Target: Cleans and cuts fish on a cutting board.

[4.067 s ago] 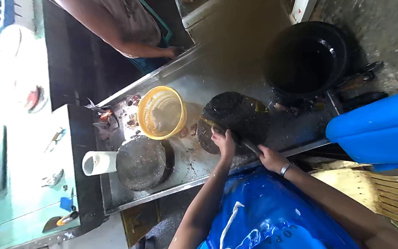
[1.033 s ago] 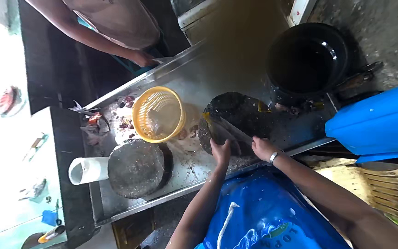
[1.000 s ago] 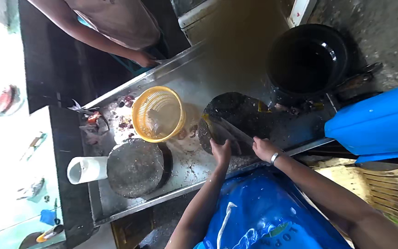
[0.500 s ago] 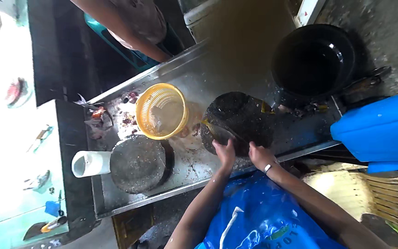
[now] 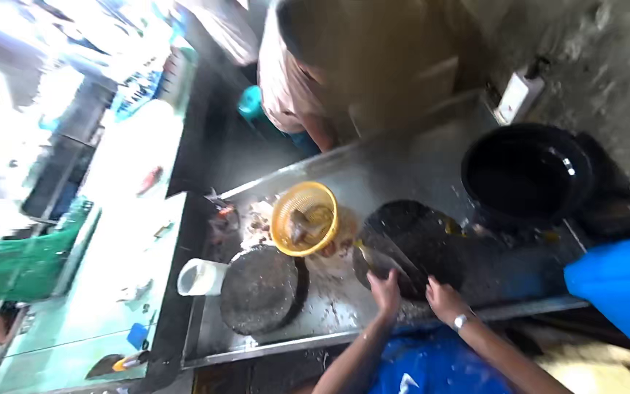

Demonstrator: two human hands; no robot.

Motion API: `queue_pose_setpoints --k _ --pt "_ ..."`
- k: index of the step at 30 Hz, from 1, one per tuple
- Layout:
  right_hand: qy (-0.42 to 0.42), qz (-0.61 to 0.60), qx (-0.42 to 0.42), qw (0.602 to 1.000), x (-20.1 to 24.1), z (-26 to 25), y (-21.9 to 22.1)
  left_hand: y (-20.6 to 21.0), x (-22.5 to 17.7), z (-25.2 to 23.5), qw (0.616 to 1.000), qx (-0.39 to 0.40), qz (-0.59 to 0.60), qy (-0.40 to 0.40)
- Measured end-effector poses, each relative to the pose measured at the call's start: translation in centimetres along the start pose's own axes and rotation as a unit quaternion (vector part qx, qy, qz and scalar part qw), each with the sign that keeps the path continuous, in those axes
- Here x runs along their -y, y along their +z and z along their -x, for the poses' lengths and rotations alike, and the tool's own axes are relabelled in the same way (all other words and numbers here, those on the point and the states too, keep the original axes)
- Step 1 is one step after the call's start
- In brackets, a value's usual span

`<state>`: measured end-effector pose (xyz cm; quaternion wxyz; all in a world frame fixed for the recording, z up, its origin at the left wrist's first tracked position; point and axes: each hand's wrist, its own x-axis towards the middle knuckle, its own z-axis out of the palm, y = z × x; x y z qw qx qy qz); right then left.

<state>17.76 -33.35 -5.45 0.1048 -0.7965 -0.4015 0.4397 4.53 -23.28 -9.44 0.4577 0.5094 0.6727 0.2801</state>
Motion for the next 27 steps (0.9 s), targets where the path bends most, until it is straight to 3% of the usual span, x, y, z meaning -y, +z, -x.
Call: queue_pose_setpoints --k 3,5,7,9,11,13,15,17,19,22,27 --pt "-0.003 -0.036 -0.029 0.999 -2.8 2.1 -1.4 -2.0 -0.9 -0.3 0.995 0.049 -0.062 0.055" --pt "0.001 -0.074 -0.08 0.994 -6.0 3.5 -2.0 -3.3 -3.2 -1.2 0.962 0.134 -0.178 0.157" --pt "0.028 -0.094 -0.126 0.987 -9.1 4.3 -2.6 -3.5 -6.1 -2.4 0.875 0.193 -0.335 0.291" --pt "0.048 -0.114 -0.158 0.98 -11.2 4.7 -3.3 -2.9 -7.8 -4.0 0.787 0.207 -0.406 0.415" --pt "0.058 -0.122 -0.174 0.975 -12.4 6.5 -3.7 -3.1 -7.4 -5.0 0.746 0.238 -0.412 0.465" --pt "0.07 -0.125 -0.176 0.974 -13.0 7.8 -4.1 -3.8 -4.9 -5.4 0.789 0.243 -0.373 0.422" --pt "0.071 -0.141 -0.171 0.972 -13.2 8.2 -4.3 -4.3 -3.3 -5.5 0.862 0.218 -0.345 0.3" --pt "0.064 -0.172 -0.151 0.971 -13.2 8.0 -4.3 -3.1 -3.0 -6.1 0.911 0.188 -0.322 0.177" --pt "0.063 -0.208 -0.117 0.969 -13.2 7.4 -4.2 -0.7 -4.3 -6.1 0.925 0.166 -0.324 0.104" --pt "0.054 -0.265 -0.058 0.961 -12.8 6.9 -4.7 3.7 -7.0 -5.0 0.924 0.161 -0.338 0.076" --pt "0.019 -0.159 -0.08 0.984 -13.6 6.6 -5.2 6.3 -8.1 -4.0 0.954 0.155 -0.256 0.009"
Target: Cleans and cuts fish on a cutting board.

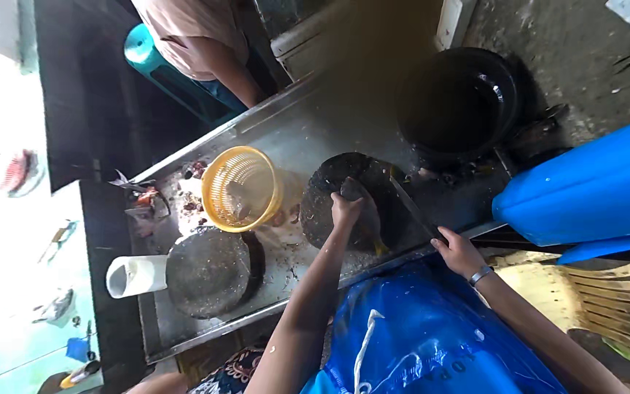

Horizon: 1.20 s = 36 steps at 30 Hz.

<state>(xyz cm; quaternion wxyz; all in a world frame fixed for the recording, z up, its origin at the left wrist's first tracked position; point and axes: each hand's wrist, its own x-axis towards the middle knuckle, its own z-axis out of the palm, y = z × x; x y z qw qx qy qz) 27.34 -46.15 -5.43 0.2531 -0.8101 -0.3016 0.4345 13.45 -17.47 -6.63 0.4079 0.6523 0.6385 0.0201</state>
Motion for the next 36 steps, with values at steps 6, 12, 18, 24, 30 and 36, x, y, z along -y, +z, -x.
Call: queue_pose_setpoints --k 6,12,18,24,30,36 --pt "0.017 -0.028 0.11 0.993 1.4 0.1 -1.1 -3.4 2.5 1.3 0.991 -0.094 0.094 0.032" --pt "0.005 0.002 0.009 1.0 3.9 -6.3 -1.5 -7.7 -1.0 1.0 0.994 -0.021 -0.093 0.057" --pt "0.008 -0.065 -0.022 0.998 2.7 -4.0 -1.5 -3.2 -2.0 -3.2 0.989 0.013 -0.144 0.017" --pt "0.079 -0.208 0.053 0.973 3.6 -2.5 -0.4 -1.0 -2.4 -4.5 0.992 -0.082 0.016 0.09" --pt "0.048 -0.064 0.078 0.994 6.2 -7.4 0.2 -0.5 -1.8 -4.6 0.988 -0.118 -0.004 0.099" --pt "-0.039 0.195 0.017 0.98 8.7 -8.9 2.2 -0.8 0.3 -0.6 0.988 -0.069 -0.048 0.133"
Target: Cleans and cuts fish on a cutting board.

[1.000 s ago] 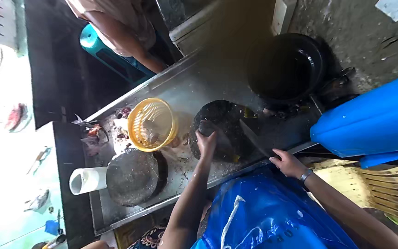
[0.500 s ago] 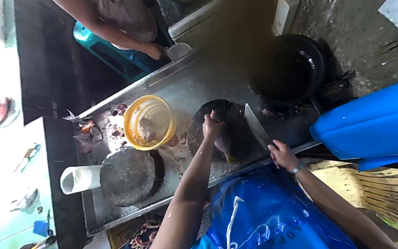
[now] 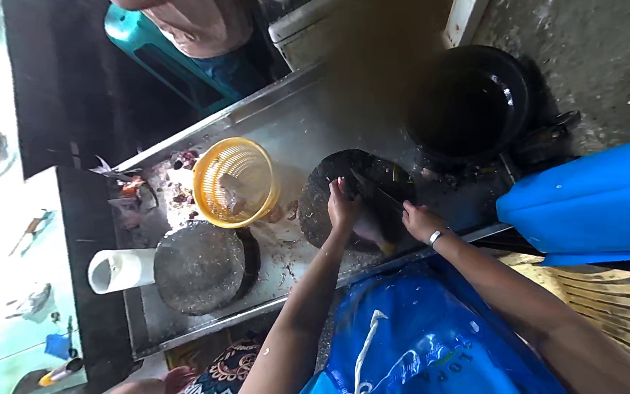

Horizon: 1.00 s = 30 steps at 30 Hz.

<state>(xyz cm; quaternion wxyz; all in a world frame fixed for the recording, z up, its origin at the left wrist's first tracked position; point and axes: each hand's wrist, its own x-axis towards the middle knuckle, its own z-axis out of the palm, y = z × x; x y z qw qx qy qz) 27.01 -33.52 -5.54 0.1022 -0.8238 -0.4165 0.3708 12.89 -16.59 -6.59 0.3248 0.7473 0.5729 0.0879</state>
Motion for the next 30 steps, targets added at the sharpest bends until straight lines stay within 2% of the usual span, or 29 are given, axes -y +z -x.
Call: queue_pose_setpoints --k 4,6,9,11,12,14,15,16,18,21,22,23,24,26,27,28,30 --pt "-0.022 -0.049 -0.04 0.998 0.7 -1.1 1.6 0.7 1.6 3.0 0.999 -0.029 0.039 -0.022" --pt "-0.034 -0.086 -0.068 0.993 1.5 -0.6 1.0 0.9 2.5 3.8 0.997 -0.044 0.053 -0.023" --pt "-0.109 -0.119 -0.145 0.976 4.4 2.9 -1.7 1.2 3.7 4.8 0.995 -0.042 0.091 0.003" --pt "-0.157 -0.126 -0.204 0.958 4.8 3.8 -0.2 1.2 3.6 5.1 0.994 -0.042 0.104 0.006" --pt "-0.147 -0.115 -0.191 0.964 4.2 3.8 1.5 1.1 3.5 5.3 0.993 -0.041 0.106 0.003" --pt "-0.047 -0.069 -0.03 0.996 2.8 3.4 3.9 1.0 3.4 5.6 0.994 -0.045 0.103 -0.008" --pt "-0.003 -0.045 0.032 0.998 2.4 3.2 4.2 0.9 3.5 5.7 0.993 -0.049 0.105 -0.013" --pt "0.017 -0.03 0.053 0.998 2.5 3.3 3.6 0.9 3.4 5.7 0.992 -0.053 0.11 -0.018" --pt "0.005 -0.036 0.003 0.999 3.6 4.4 1.7 0.9 3.6 5.9 0.991 -0.051 0.123 -0.029" --pt "-0.096 -0.088 -0.191 0.973 5.1 5.5 0.9 1.1 3.9 6.0 0.988 -0.053 0.139 -0.033" --pt "-0.125 -0.094 -0.23 0.96 5.1 5.1 1.5 1.2 3.9 5.9 0.988 -0.056 0.141 -0.03" --pt "-0.133 -0.09 -0.226 0.961 4.7 4.6 2.5 1.2 4.0 5.9 0.988 -0.053 0.141 -0.027" --pt "-0.115 -0.078 -0.175 0.975 4.0 4.1 3.5 1.0 4.0 6.0 0.989 -0.048 0.137 -0.023" --pt "-0.039 -0.05 -0.021 0.998 2.9 2.7 4.5 0.6 3.9 6.3 0.99 -0.042 0.133 -0.011" --pt "-0.018 -0.04 0.011 0.999 3.1 2.6 3.9 0.5 3.9 6.4 0.99 -0.042 0.133 -0.008" --pt "-0.015 -0.03 0.009 0.999 3.8 2.8 2.7 0.5 3.9 6.1 0.99 -0.045 0.133 -0.008" --pt "-0.057 -0.036 -0.082 0.994 4.9 4.4 1.6 0.6 4.3 6.4 0.989 -0.052 0.138 -0.018"
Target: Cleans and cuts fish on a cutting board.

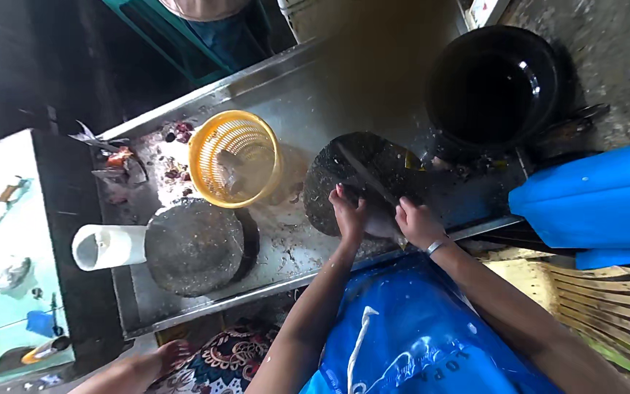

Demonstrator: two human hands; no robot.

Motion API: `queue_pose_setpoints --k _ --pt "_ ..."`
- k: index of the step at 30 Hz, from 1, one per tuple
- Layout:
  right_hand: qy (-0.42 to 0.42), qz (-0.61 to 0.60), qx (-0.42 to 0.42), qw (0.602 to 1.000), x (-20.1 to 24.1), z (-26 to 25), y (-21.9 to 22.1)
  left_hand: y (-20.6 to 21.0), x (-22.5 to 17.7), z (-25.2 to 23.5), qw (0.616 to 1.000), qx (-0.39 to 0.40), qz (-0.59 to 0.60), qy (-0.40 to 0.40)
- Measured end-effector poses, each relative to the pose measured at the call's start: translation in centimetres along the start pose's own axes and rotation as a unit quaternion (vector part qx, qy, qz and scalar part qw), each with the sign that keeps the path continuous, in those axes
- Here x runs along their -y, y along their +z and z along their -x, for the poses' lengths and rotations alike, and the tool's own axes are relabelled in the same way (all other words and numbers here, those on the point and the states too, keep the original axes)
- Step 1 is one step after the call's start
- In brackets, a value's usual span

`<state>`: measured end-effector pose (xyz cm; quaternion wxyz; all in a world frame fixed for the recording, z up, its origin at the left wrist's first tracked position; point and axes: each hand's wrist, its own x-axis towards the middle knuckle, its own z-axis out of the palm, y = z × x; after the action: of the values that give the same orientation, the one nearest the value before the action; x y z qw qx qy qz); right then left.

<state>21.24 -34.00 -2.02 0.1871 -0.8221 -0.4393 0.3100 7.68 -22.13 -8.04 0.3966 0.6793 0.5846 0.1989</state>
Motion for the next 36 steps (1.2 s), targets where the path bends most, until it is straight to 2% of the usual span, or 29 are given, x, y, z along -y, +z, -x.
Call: queue_pose_setpoints --k 2,3,6,7,9,11,12,13,15,17,19,21,22,23,25,26,28,31,35,36 --pt "-0.07 -0.026 -0.113 0.991 -0.4 0.5 0.8 0.2 0.1 0.1 1.0 -0.01 0.017 0.001" --pt "-0.073 -0.027 -0.11 0.991 -1.3 0.6 1.9 0.1 0.1 0.2 1.0 -0.013 0.02 0.003" --pt "0.043 0.011 0.09 0.995 -3.2 0.5 3.5 -0.4 0.0 0.7 1.0 -0.009 0.006 0.008" --pt "0.057 0.016 0.108 0.992 -2.9 0.4 2.8 -0.4 0.0 0.5 1.0 -0.014 0.005 0.008" --pt "0.04 0.01 0.058 0.997 -1.4 0.9 1.1 -0.1 0.4 -0.2 0.999 -0.035 0.011 -0.009" --pt "-0.018 -0.02 -0.063 0.998 -0.9 1.9 1.0 0.5 1.0 -0.6 0.998 -0.051 0.024 -0.019" --pt "-0.03 -0.03 -0.09 0.995 -1.0 2.1 1.4 0.6 1.0 -0.6 0.998 -0.057 0.028 -0.017" --pt "-0.018 -0.029 -0.068 0.997 -1.6 2.3 2.1 0.5 1.0 -0.4 0.998 -0.057 0.029 -0.011" --pt "0.056 -0.004 0.074 0.996 -3.2 1.9 3.8 -0.1 1.0 0.8 0.999 -0.037 0.032 0.01" --pt "0.088 0.007 0.122 0.989 -3.3 1.4 3.4 -0.4 0.7 1.2 0.999 -0.028 0.03 0.013" --pt "0.068 -0.013 0.071 0.995 -1.8 1.8 1.6 0.0 1.0 0.3 0.998 -0.055 0.027 -0.003" --pt "0.012 -0.042 -0.049 0.998 -1.1 2.7 1.1 0.4 1.4 -0.2 0.997 -0.071 0.037 -0.01" --pt "-0.004 -0.044 -0.082 0.996 -1.1 2.9 1.4 0.5 1.4 -0.2 0.996 -0.077 0.04 -0.009" --pt "0.003 -0.034 -0.068 0.997 -1.6 3.0 2.1 0.4 1.4 0.1 0.996 -0.078 0.036 -0.006" --pt "0.08 0.002 0.081 0.993 -2.7 2.7 3.7 -0.4 1.2 1.4 0.998 -0.051 0.034 0.013" --pt "0.101 0.011 0.126 0.987 -3.2 2.4 4.2 -0.6 1.2 1.9 0.998 -0.043 0.035 0.022" --pt "0.106 0.015 0.142 0.984 -3.3 2.2 4.3 -0.8 1.1 2.1 0.999 -0.036 0.035 0.022" --pt "0.081 0.009 0.101 0.992 -1.8 2.9 2.5 -0.2 1.7 0.9 0.997 -0.074 0.03 -0.002" --pt "-0.02 -0.023 -0.084 0.996 -1.0 3.8 1.3 0.5 2.5 0.1 0.995 -0.097 0.027 -0.011" --pt "-0.012 -0.026 -0.075 0.997 -1.5 3.8 2.1 0.4 2.5 0.2 0.995 -0.097 0.026 -0.011"
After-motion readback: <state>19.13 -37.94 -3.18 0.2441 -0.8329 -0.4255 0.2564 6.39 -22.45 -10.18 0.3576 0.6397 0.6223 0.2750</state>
